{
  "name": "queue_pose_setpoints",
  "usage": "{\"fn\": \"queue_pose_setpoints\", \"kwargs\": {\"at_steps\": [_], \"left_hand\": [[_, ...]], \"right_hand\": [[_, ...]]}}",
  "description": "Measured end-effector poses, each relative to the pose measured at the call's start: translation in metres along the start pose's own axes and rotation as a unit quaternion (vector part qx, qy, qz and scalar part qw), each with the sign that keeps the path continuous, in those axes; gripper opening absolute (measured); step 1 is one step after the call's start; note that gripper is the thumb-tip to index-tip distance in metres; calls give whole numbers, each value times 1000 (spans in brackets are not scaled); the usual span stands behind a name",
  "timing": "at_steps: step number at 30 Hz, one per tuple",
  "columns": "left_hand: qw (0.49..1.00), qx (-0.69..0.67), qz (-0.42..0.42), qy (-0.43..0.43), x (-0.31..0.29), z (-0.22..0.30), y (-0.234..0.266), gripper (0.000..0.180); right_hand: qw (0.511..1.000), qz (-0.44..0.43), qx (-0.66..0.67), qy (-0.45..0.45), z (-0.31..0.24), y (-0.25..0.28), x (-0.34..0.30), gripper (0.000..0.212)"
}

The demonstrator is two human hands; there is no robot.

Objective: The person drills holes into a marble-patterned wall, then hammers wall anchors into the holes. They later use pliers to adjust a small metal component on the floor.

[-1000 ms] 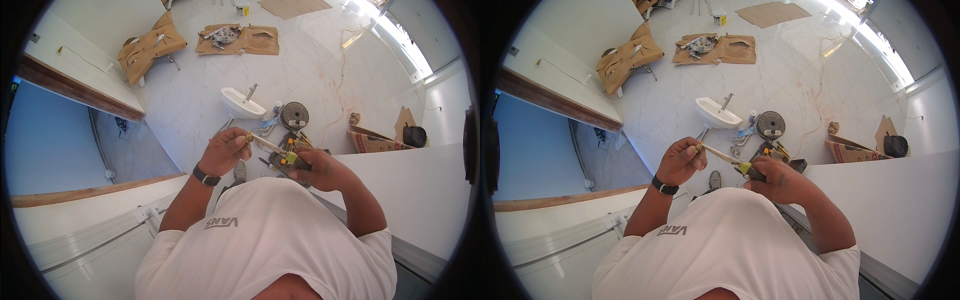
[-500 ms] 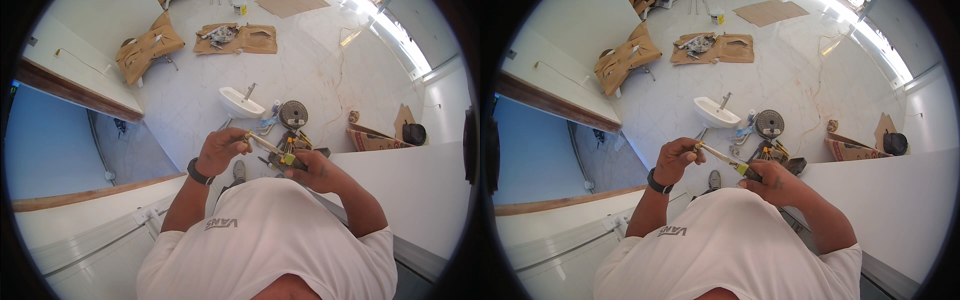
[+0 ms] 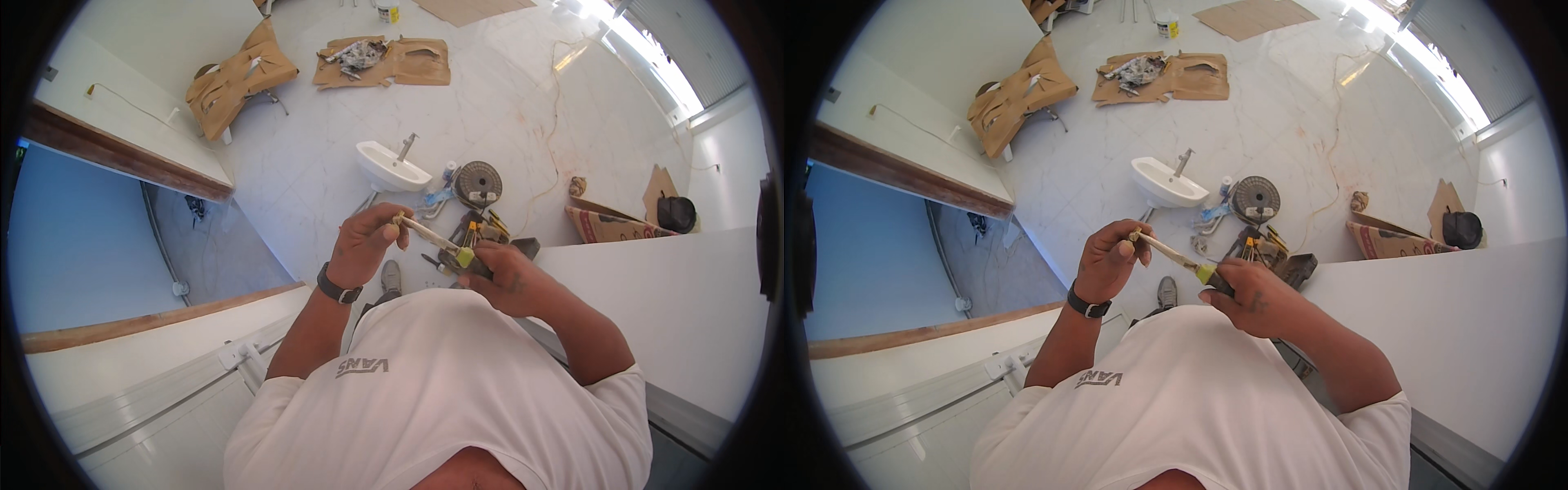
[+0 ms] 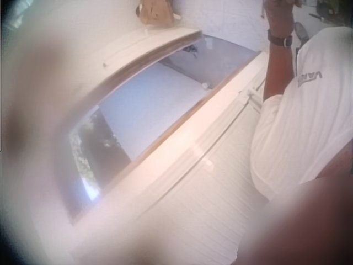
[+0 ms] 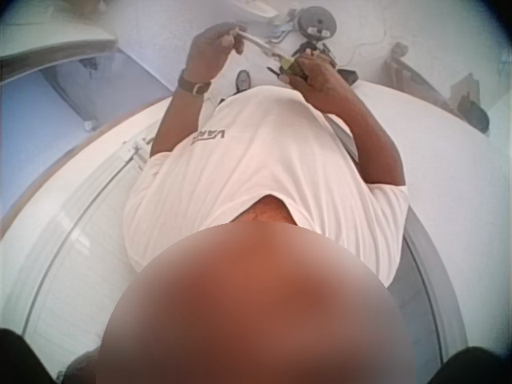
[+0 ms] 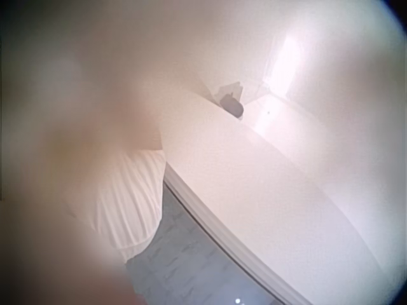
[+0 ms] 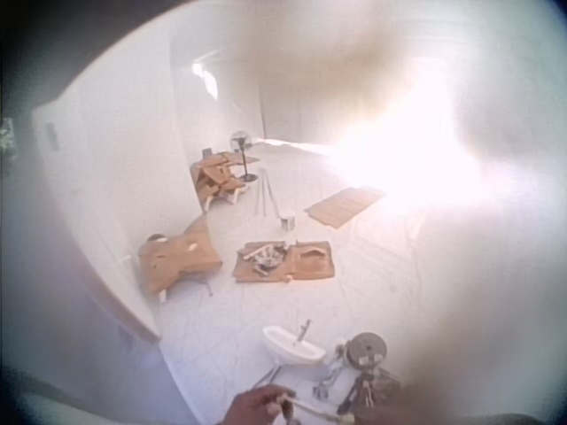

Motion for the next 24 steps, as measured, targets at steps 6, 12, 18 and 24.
{"fn": "queue_pose_setpoints", "kwargs": {"at_steps": [6, 12, 18, 24], "left_hand": [[999, -21, 36, -27, 2, -4, 4, 39], [997, -34, 72, -19, -1, -9, 6, 28], [992, -27, 122, -28, -4, -11, 7, 29], [996, -8, 89, -24, -1, -12, 13, 33]], "right_hand": [[999, 44, -15, 5, -9, 5, 0, 32], [998, 57, -18, -2, -8, -2, 4, 19], [997, 69, -29, -15, -6, -6, 3, 20], [997, 62, -44, -19, -10, 0, 4, 33]]}}
Point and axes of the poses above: each hand's wrist, its own x-axis towards the middle knuckle, its own y-axis out of the back of the hand, z = x × y, the point moved 8 cm from there along x, towards the middle knuckle, and after that the axes turned 15 degrees about -y, right-handed, at the moved point
